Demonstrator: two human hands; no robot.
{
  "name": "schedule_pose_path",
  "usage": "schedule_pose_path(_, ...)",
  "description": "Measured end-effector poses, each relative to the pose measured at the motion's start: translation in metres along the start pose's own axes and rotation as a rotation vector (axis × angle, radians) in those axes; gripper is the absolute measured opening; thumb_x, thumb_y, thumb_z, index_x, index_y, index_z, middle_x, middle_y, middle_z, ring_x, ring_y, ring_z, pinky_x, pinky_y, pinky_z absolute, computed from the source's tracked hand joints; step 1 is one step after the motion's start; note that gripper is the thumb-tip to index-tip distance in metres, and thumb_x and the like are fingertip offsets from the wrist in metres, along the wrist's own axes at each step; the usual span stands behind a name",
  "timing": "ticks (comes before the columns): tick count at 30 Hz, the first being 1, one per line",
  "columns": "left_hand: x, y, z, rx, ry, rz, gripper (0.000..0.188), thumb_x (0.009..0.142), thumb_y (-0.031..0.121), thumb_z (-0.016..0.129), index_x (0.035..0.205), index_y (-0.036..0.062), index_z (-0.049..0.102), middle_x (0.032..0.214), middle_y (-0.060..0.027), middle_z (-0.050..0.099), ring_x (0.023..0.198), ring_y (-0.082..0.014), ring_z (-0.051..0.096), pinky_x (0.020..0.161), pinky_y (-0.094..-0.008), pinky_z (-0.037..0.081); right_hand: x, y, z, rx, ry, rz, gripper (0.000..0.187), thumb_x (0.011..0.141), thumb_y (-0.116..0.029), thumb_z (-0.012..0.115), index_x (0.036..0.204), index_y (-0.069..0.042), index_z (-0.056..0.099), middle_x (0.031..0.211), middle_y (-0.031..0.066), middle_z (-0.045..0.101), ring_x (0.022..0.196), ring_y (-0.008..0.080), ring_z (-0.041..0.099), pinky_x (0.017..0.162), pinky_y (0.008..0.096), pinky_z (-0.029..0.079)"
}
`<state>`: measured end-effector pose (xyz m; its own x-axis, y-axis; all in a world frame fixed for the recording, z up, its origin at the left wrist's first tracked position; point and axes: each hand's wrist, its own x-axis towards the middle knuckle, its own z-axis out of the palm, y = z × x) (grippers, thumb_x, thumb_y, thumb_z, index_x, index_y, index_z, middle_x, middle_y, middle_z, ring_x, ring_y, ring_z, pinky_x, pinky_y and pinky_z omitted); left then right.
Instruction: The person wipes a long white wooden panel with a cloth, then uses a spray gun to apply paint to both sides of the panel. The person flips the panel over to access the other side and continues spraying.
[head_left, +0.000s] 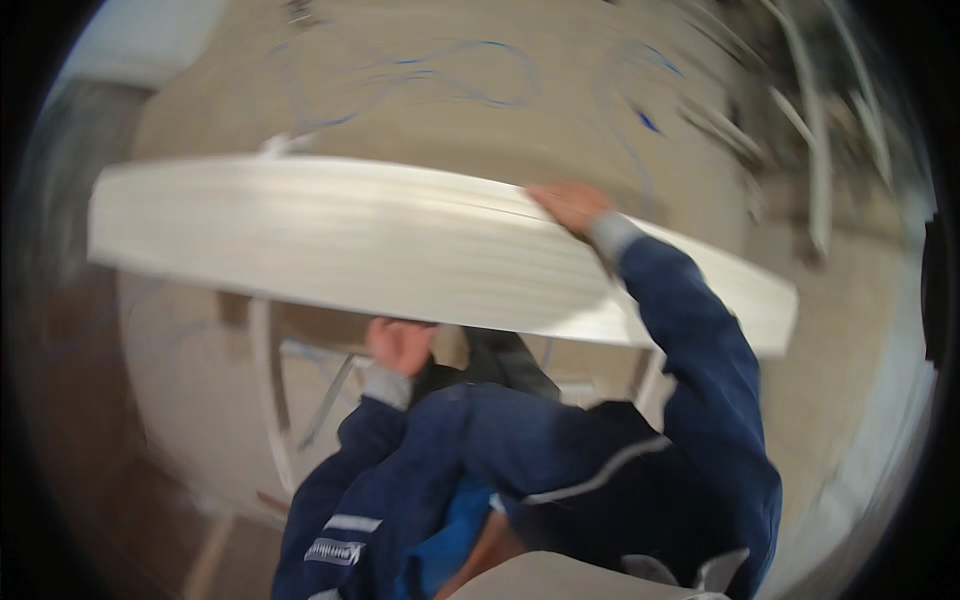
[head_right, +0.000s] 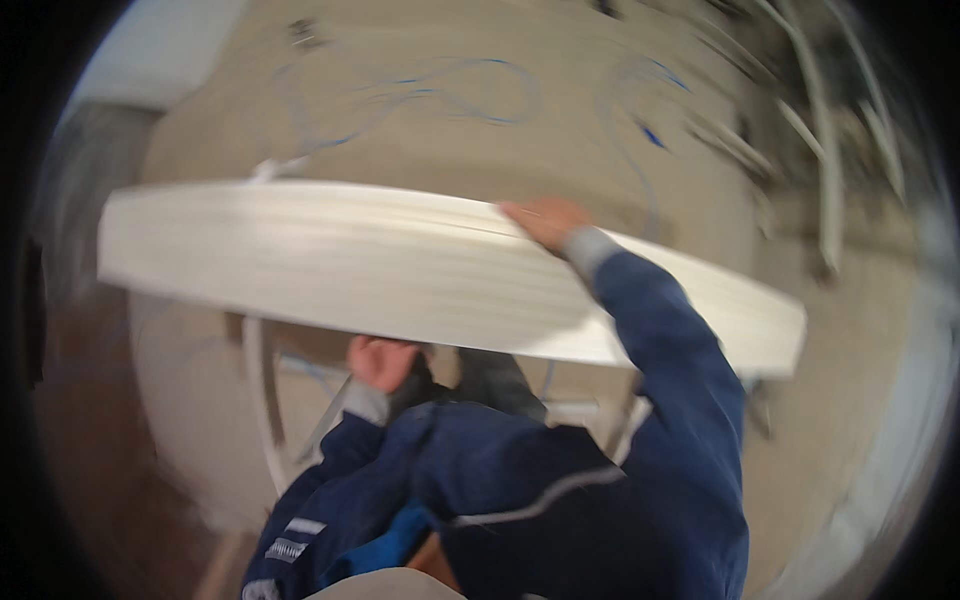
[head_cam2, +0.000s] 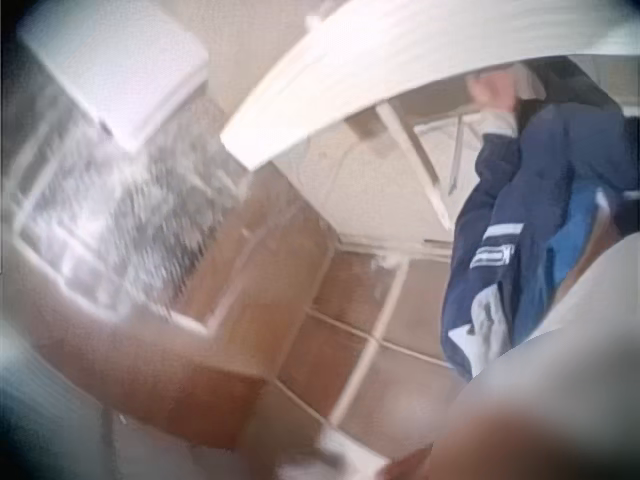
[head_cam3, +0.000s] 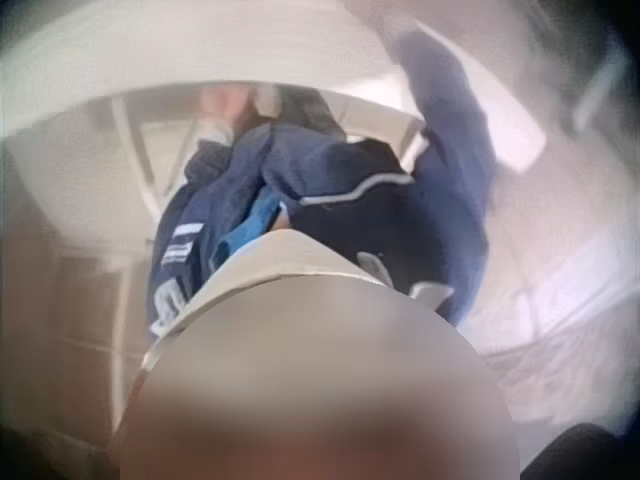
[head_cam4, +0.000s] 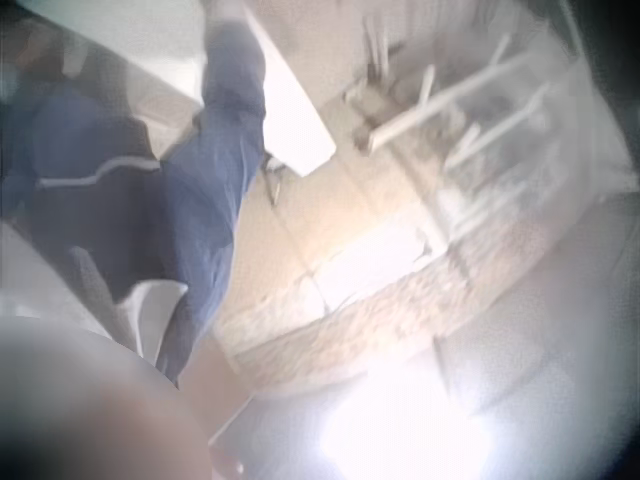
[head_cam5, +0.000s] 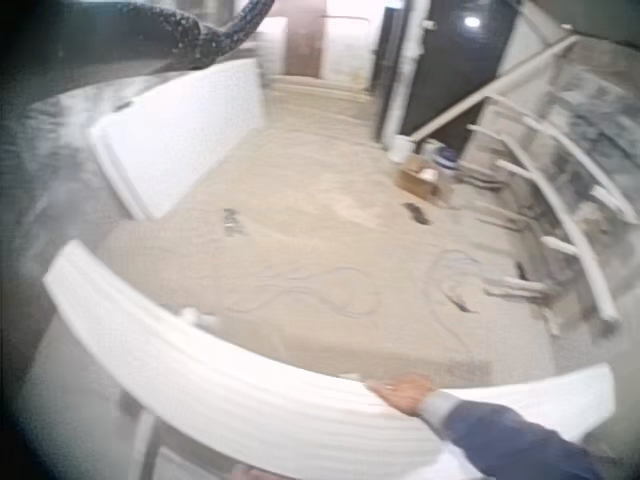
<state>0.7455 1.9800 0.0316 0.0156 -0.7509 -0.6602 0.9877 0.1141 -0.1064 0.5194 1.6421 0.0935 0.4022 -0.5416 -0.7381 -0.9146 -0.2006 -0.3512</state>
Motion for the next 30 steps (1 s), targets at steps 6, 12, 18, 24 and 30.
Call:
schedule_pose_path(6, 0.027, -0.03, 0.009, 0.013, 0.036, 0.062, 0.057, 0.1, 0.032, 0.036, 0.142, -0.0046, 0.048, 0.149, -0.0204, 0.052, 0.138, -0.0368, 0.048, 0.118, -0.0531, 0.035, 0.019, 0.031, -0.018, -0.037, 0.08, 0.037, 0.075, 0.097, -0.071, 0.038, 0.117, -0.009, 0.075, 0.116, 0.0235, 0.072, 0.111, 0.0375, 0.067, 0.098, 0.0421, 0.048)
schedule_pose_path(12, 0.04, -0.038, 0.02, 0.153, 0.038, 0.103, 0.053, 0.1, 0.033, 0.032, 0.132, 0.0007, 0.058, 0.142, -0.0169, 0.058, 0.131, -0.0351, 0.055, 0.112, -0.0524, 0.041, 0.044, 0.063, -0.024, 0.115, 0.118, -0.05, 0.089, 0.096, -0.077, 0.037, 0.082, 0.006, 0.067, 0.073, 0.0123, 0.062, 0.076, 0.0253, 0.059, 0.074, 0.0429, 0.046)
schedule_pose_path(18, -0.022, -0.017, -0.081, 0.296, 0.308, 0.281, 0.065, 0.094, 0.041, 0.037, 0.15, 0.0113, 0.051, 0.15, -0.0113, 0.055, 0.13, -0.0275, 0.057, 0.109, -0.045, 0.043, 0.058, 0.078, -0.025, 0.077, 0.134, 0.03, 0.097, 0.096, -0.08, 0.033, 0.105, 0.009, 0.07, 0.091, 0.018, 0.069, 0.089, 0.0298, 0.063, 0.083, 0.0421, 0.047)
schedule_pose_path(24, -0.147, -0.011, -0.338, 0.522, 0.976, 0.301, 0.057, 0.098, 0.053, 0.049, 0.143, 0.0195, 0.058, 0.127, -0.0031, 0.07, 0.106, -0.0177, 0.068, 0.082, -0.0373, 0.049, 0.061, 0.067, -0.025, -0.009, 0.252, 0.065, 0.1, 0.095, -0.081, 0.032, 0.123, 0.008, 0.067, 0.107, 0.0228, 0.071, 0.106, 0.0344, 0.065, 0.093, 0.045, 0.047)
schedule_pose_path(30, -0.281, -0.088, -0.482, 0.537, 1.301, 0.232, 0.039, 0.101, 0.035, 0.056, 0.132, 0.0149, 0.067, 0.105, -0.001, 0.071, 0.08, -0.0173, 0.066, 0.062, -0.0344, 0.049, 0.09, 0.004, -0.033, -0.039, 0.451, -0.2, 0.089, 0.1, -0.071, 0.036, 0.145, 0.003, 0.053, 0.141, 0.0242, 0.059, 0.13, 0.0327, 0.056, 0.107, 0.0429, 0.043)
